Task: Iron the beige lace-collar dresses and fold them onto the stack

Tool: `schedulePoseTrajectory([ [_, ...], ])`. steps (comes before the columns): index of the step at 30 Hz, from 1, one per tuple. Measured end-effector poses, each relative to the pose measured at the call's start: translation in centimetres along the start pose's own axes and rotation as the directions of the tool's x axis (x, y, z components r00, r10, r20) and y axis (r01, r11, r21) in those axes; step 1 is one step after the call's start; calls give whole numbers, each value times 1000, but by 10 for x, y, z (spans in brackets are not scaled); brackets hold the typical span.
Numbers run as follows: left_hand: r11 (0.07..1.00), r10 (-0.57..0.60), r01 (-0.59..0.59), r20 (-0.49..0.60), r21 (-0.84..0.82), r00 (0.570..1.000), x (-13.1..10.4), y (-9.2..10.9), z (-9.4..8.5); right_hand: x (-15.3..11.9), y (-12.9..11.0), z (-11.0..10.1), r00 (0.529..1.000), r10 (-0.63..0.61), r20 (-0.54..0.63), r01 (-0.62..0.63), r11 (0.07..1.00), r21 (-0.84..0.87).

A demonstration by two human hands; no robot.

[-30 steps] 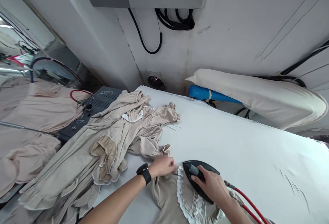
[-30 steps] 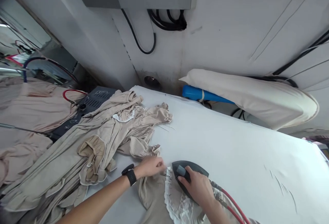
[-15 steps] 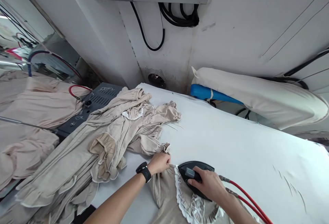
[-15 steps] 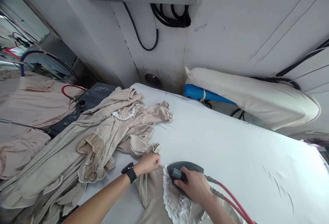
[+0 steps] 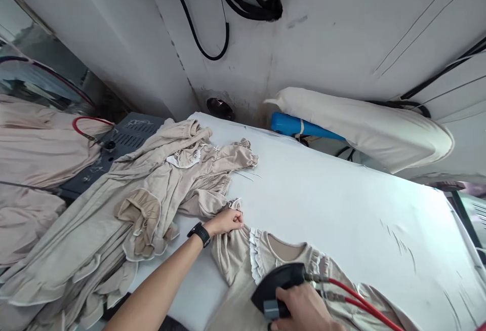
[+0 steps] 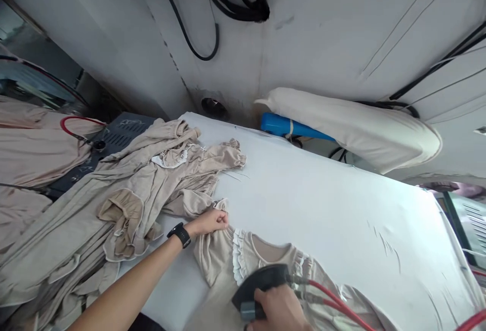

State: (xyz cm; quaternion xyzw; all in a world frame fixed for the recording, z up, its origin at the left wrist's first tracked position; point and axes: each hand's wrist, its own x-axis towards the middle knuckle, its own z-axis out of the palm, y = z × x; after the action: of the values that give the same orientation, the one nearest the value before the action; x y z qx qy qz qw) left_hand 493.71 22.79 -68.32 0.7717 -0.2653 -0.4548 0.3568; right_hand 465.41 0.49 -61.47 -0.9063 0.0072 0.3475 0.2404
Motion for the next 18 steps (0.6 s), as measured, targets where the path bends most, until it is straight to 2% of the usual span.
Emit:
schedulePoseTrajectory([
  [2, 1000, 8, -8, 0, -19, 1000, 0, 0, -1, -30, 30, 9, 997, 79, -10, -79, 996, 47],
  [4, 1000, 9, -9, -8, -10, 1000, 1, 3, -3, -54, 69, 0, 977, 191, -90, -183, 979, 86],
  [6, 997, -14, 16, -32, 81, 999, 0, 10, -4, -70, 116, -22, 923, 338, -182, -321, 940, 119],
  [8, 965, -27, 55, -111, 257, 993, -2, 23, 2, -81, 169, -48, 836, 485, -257, -450, 873, 186],
  [9, 931, 12, 54, -178, 362, 984, -3, 32, 8, -86, 196, -61, 785, 549, -286, -498, 835, 234],
  [11, 843, 185, -5, -281, 538, 942, -8, 53, 30, -94, 243, -82, 697, 643, -318, -547, 763, 344],
  [13, 769, 350, -124, -251, 627, 903, -12, 75, 66, -100, 274, -94, 631, 701, -331, -558, 707, 434],
  [14, 750, 380, -194, -171, 633, 909, -13, 85, 89, -103, 280, -95, 577, 724, -379, -559, 688, 464],
  [15, 741, 381, -265, -61, 618, 923, -14, 94, 114, -104, 279, -93, 489, 738, -465, -552, 675, 490],
  [17, 735, 366, -384, 150, 559, 919, -11, 107, 164, -103, 260, -75, 243, 724, -646, -505, 663, 553],
  [18, 735, 357, -411, 208, 539, 911, -9, 111, 188, -99, 242, -59, 167, 723, -671, -451, 661, 600],
])
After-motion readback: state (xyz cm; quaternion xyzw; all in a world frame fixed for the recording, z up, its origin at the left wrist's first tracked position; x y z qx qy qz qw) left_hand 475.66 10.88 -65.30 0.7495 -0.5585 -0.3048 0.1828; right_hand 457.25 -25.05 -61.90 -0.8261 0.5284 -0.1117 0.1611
